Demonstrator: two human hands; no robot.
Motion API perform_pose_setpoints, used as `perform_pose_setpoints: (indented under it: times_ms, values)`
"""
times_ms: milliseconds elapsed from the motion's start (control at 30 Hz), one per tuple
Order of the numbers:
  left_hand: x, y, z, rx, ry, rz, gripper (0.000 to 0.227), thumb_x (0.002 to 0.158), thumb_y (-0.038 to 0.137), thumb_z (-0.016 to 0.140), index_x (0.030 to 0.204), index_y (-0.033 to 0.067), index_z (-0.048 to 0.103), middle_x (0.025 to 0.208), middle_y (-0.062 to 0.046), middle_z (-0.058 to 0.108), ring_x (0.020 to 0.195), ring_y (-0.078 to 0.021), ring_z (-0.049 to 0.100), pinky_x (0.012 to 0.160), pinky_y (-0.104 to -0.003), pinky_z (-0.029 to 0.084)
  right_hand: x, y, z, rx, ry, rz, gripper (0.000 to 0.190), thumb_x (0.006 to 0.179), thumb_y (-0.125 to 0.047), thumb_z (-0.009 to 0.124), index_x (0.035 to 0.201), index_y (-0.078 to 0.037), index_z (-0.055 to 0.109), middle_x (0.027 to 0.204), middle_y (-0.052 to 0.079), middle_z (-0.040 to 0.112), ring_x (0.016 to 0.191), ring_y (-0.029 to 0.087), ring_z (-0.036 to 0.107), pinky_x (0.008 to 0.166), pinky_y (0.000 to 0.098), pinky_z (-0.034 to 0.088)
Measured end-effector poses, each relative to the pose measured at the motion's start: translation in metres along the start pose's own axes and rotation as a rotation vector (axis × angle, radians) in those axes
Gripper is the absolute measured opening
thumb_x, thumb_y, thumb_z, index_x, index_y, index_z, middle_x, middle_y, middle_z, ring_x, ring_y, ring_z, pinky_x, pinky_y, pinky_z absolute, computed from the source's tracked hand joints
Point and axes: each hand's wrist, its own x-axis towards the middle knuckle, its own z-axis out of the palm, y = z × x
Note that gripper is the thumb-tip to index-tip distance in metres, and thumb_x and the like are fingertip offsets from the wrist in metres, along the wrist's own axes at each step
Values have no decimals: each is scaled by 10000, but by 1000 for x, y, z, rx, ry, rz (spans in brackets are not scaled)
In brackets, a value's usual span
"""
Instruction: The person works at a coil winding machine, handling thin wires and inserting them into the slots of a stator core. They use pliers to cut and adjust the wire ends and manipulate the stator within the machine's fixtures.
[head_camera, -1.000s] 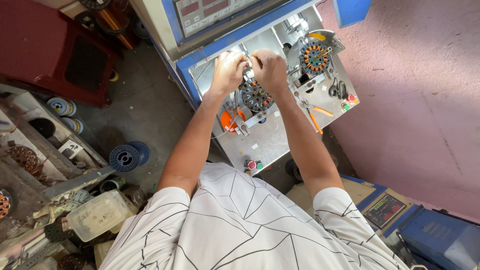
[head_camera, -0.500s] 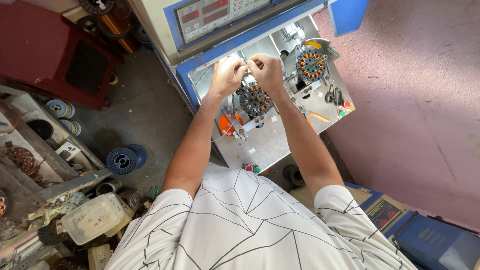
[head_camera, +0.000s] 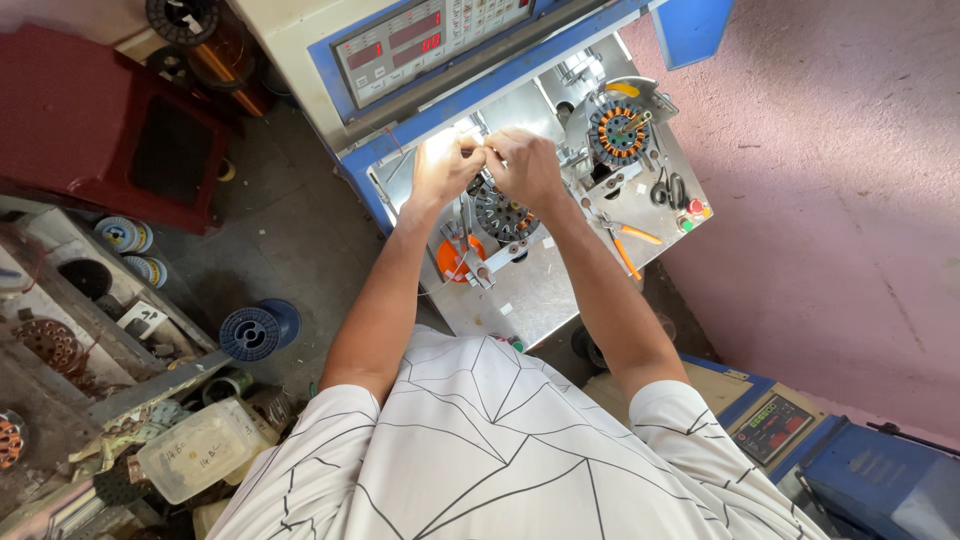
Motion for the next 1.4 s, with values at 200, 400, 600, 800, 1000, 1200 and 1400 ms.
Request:
perform_pose_setpoints:
  times_ms: [200, 400, 600, 800, 1000, 1200, 1400]
  values:
    - [-6, -1, 4, -60, 171, 216, 155, 784, 171, 710, 862, 74, 801, 792, -130, 716, 754, -304, 677, 698, -409, 529, 7, 27, 9, 441, -91, 235, 94, 903, -71, 740, 953, -12, 793, 718, 69, 704, 558, 122, 596, 504, 289, 439]
    - [-7, -10, 17, -330, 176, -84, 211, 840, 211, 786, 794, 7, 758, 721, -114, 682, 687, -215, 641, 643, -349, 490, -2, 37, 22, 766, -81, 451, 113, 905, -75, 756, 985, -2, 787, 756, -13, 729, 600, 8, 581, 515, 199, 439]
    - [-5, -5, 33, -455, 352, -189, 171, 796, 174, 727, 808, 5, 750, 730, -85, 730, 670, -143, 664, 625, -296, 516, 1, 12, 14, 420, 37, 300, 82, 868, -44, 750, 933, -4, 781, 743, 55, 722, 585, 86, 610, 522, 261, 463]
    - [0, -6, 29, -254, 259, -183, 217, 788, 184, 703, 693, -12, 692, 585, -117, 615, 557, -184, 574, 567, -337, 436, 10, 0, -8, 9, 17, -64, 51, 856, -48, 701, 896, -30, 729, 768, 111, 647, 706, 291, 651, 622, 404, 497]
    - [2, -14, 15, -87, 34, -91, 225, 789, 263, 706, 727, 52, 753, 694, -114, 688, 645, -246, 638, 622, -359, 447, 15, 7, -3, 157, -40, -7, 65, 890, -42, 693, 926, -11, 738, 811, 120, 681, 719, 268, 675, 627, 384, 517]
    - [-8, -19, 23, -263, 203, -8, 165, 893, 180, 723, 987, 64, 792, 919, -113, 768, 831, -211, 726, 772, -332, 552, 12, 19, 21, 1198, -162, 689, 283, 1010, -57, 526, 1285, 10, 525, 976, 107, 746, 828, 155, 764, 742, 288, 650]
    - [-6, -36, 38, -512, 277, -105, 228, 884, 19, 700, 1099, 8, 775, 832, -55, 710, 765, -111, 629, 717, -264, 529, 3, 41, 27, 1238, -321, 758, 315, 975, -43, 602, 1281, 32, 589, 872, 88, 721, 665, 119, 645, 621, 239, 535]
